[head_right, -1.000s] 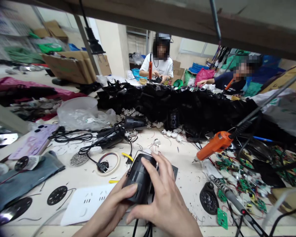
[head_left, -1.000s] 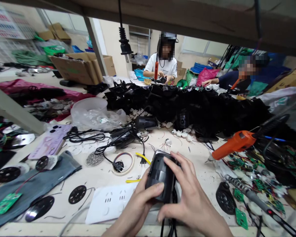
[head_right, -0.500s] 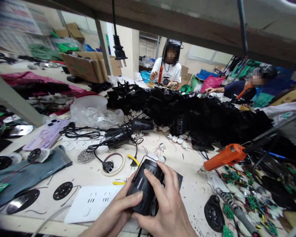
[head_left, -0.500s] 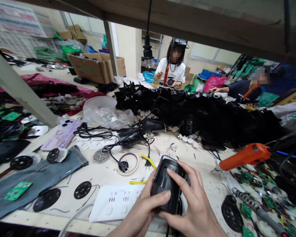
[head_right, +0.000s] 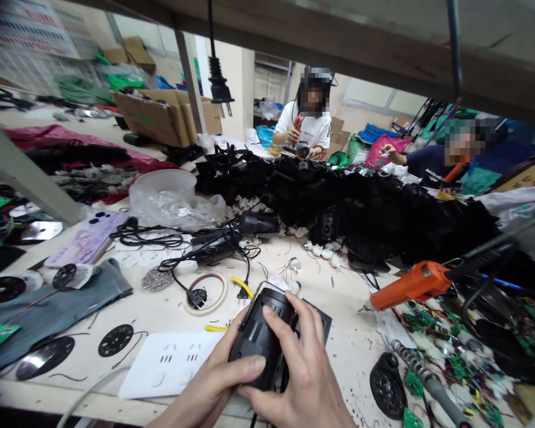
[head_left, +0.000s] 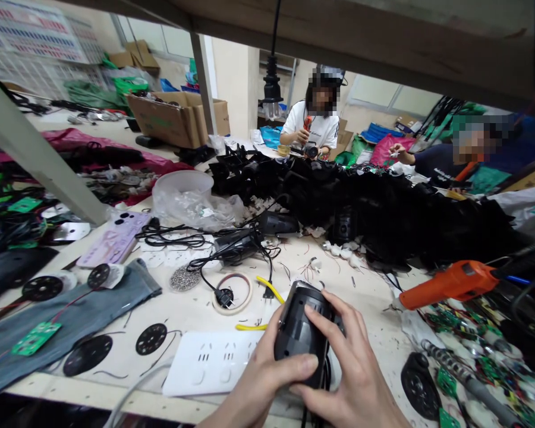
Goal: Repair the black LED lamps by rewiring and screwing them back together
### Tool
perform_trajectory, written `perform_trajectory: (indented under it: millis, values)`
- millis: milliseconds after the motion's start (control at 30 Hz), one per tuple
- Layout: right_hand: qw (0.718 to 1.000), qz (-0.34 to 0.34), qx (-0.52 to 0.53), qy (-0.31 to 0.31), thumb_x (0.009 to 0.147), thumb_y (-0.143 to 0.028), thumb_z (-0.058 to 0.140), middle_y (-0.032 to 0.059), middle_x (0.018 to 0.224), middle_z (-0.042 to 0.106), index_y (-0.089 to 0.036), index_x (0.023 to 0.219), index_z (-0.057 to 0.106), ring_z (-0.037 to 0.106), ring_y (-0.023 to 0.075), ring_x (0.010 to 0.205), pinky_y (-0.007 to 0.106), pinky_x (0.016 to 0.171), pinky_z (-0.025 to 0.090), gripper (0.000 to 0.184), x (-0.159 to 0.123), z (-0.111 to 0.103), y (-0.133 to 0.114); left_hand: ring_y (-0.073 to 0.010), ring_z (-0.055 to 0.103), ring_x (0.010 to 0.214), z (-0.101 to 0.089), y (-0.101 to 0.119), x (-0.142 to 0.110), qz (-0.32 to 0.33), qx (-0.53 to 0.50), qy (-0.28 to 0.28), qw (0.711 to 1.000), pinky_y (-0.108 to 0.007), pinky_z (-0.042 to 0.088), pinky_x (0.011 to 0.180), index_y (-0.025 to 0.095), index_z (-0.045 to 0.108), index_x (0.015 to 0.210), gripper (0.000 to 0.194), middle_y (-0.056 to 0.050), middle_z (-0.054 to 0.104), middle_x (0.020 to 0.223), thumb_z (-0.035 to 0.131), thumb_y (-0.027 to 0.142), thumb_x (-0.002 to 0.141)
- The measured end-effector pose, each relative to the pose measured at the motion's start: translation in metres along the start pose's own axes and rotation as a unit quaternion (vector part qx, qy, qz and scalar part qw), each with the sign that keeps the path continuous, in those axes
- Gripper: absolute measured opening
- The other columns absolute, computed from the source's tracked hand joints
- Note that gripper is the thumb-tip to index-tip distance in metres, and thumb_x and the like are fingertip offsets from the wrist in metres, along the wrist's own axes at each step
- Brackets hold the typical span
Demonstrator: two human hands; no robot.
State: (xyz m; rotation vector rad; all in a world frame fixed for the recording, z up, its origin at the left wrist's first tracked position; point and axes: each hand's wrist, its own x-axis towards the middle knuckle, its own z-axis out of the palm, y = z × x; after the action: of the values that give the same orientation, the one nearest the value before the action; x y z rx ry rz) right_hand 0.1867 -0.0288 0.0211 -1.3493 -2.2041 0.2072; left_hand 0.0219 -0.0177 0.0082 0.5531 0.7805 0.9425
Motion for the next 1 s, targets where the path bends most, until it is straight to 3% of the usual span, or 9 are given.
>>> perform_trajectory:
  millis: [100, 200, 267, 367, 433, 567, 667, 800, 1000]
  values:
    - [0.999, 0.015, 0.028, -0.01, 0.067, -0.039, 0.081, 0.0121, 0.15, 0.027, -0.03, 0.144, 0.039, 0.035, 0.0389, 0.134, 0.056, 0.104, 0.043, 0.088, -0.002, -0.002, 0.0, -0.0336, 0.044, 0.13, -0.002, 0.0, 0.001, -0.008, 0.009, 0.012, 1.0, -0.042, 0.034, 0.107, 0.022, 0.045, 0.139, 0.084, -0.01, 0.057, 0.136, 0.076, 0.022, 0.061]
    - [0.986, 0.096, 0.127, 0.045, 0.071, -0.055, 0.074, 0.0124, 0.149, 0.034, -0.03, 0.143, 0.04, 0.037, 0.0372, 0.136, 0.054, 0.107, 0.04, 0.084, -0.001, -0.005, 0.005, -0.0351, 0.046, 0.128, -0.004, 0.0, 0.0, 0.001, 0.016, 0.007, 1.0, -0.043, 0.035, 0.107, 0.021, 0.04, 0.143, 0.092, -0.01, 0.057, 0.135, 0.076, 0.021, 0.058]
    - [0.95, 0.173, 0.246, 0.088, 0.077, -0.065, 0.063, 0.0145, 0.146, 0.041, -0.027, 0.145, 0.036, 0.042, 0.0336, 0.135, 0.051, 0.106, 0.041, 0.082, 0.002, -0.006, 0.009, -0.0365, 0.048, 0.125, -0.005, 0.001, -0.002, 0.011, 0.023, -0.025, 0.999, -0.043, 0.036, 0.105, 0.022, 0.036, 0.145, 0.102, -0.011, 0.058, 0.133, 0.08, 0.022, 0.053]
    - [0.874, 0.245, 0.416, 0.063, 0.068, -0.077, 0.061, 0.0165, 0.136, 0.054, -0.023, 0.143, 0.037, 0.053, 0.0321, 0.125, 0.047, 0.102, 0.046, 0.096, 0.009, -0.007, 0.007, -0.0376, 0.049, 0.125, -0.007, -0.001, -0.006, 0.033, 0.047, -0.054, 0.997, -0.044, 0.036, 0.106, 0.022, 0.035, 0.145, 0.109, -0.012, 0.058, 0.133, 0.086, 0.028, 0.049]
    - [0.836, 0.284, 0.469, 0.038, 0.06, -0.071, 0.074, 0.0139, 0.124, 0.063, -0.022, 0.135, 0.049, 0.061, 0.0314, 0.114, 0.045, 0.098, 0.048, 0.093, 0.014, -0.007, 0.0, -0.0383, 0.045, 0.129, -0.012, -0.004, -0.008, 0.044, 0.074, -0.043, 0.995, -0.044, 0.033, 0.109, 0.022, 0.037, 0.144, 0.109, -0.012, 0.055, 0.136, 0.087, 0.031, 0.047]
    - [0.797, 0.316, 0.512, 0.048, 0.058, -0.041, 0.083, 0.006, 0.102, 0.071, -0.022, 0.11, 0.064, 0.067, 0.0255, 0.093, 0.037, 0.084, 0.053, 0.058, 0.02, -0.008, -0.02, -0.0422, 0.036, 0.135, -0.026, -0.01, -0.011, 0.036, 0.127, -0.006, 0.991, -0.048, 0.029, 0.112, 0.024, 0.036, 0.144, 0.113, -0.013, 0.05, 0.141, 0.088, 0.034, 0.044]
    - [0.789, 0.307, 0.528, 0.07, 0.055, -0.031, 0.082, 0.0033, 0.097, 0.07, -0.023, 0.106, 0.064, 0.066, 0.023, 0.088, 0.033, 0.079, 0.053, 0.055, 0.021, -0.008, -0.027, -0.043, 0.036, 0.135, -0.03, -0.009, -0.013, 0.024, 0.142, -0.007, 0.99, -0.05, 0.031, 0.11, 0.024, 0.032, 0.146, 0.114, -0.013, 0.048, 0.142, 0.086, 0.03, 0.046]
    - [0.791, 0.292, 0.525, 0.118, 0.054, -0.029, 0.08, 0.0018, 0.095, 0.068, -0.024, 0.108, 0.058, 0.064, 0.0216, 0.088, 0.032, 0.079, 0.052, 0.058, 0.019, -0.006, -0.027, -0.0399, 0.052, 0.12, -0.017, 0.0, -0.013, -0.002, 0.172, -0.03, 0.985, -0.049, 0.04, 0.102, 0.027, 0.031, 0.144, 0.108, -0.01, 0.057, 0.131, 0.081, 0.02, 0.048]
    - [0.853, 0.274, 0.424, 0.135, 0.065, -0.029, 0.073, 0.0031, 0.1, 0.065, -0.024, 0.101, 0.053, 0.063, 0.0217, 0.094, 0.034, 0.083, 0.051, 0.042, 0.017, -0.003, -0.031, -0.0413, 0.055, 0.116, 0.0, -0.001, -0.011, 0.122, 0.246, 0.052, 0.96, -0.048, 0.042, 0.102, 0.02, 0.049, 0.129, 0.089, -0.011, 0.064, 0.118, 0.086, 0.038, 0.05]
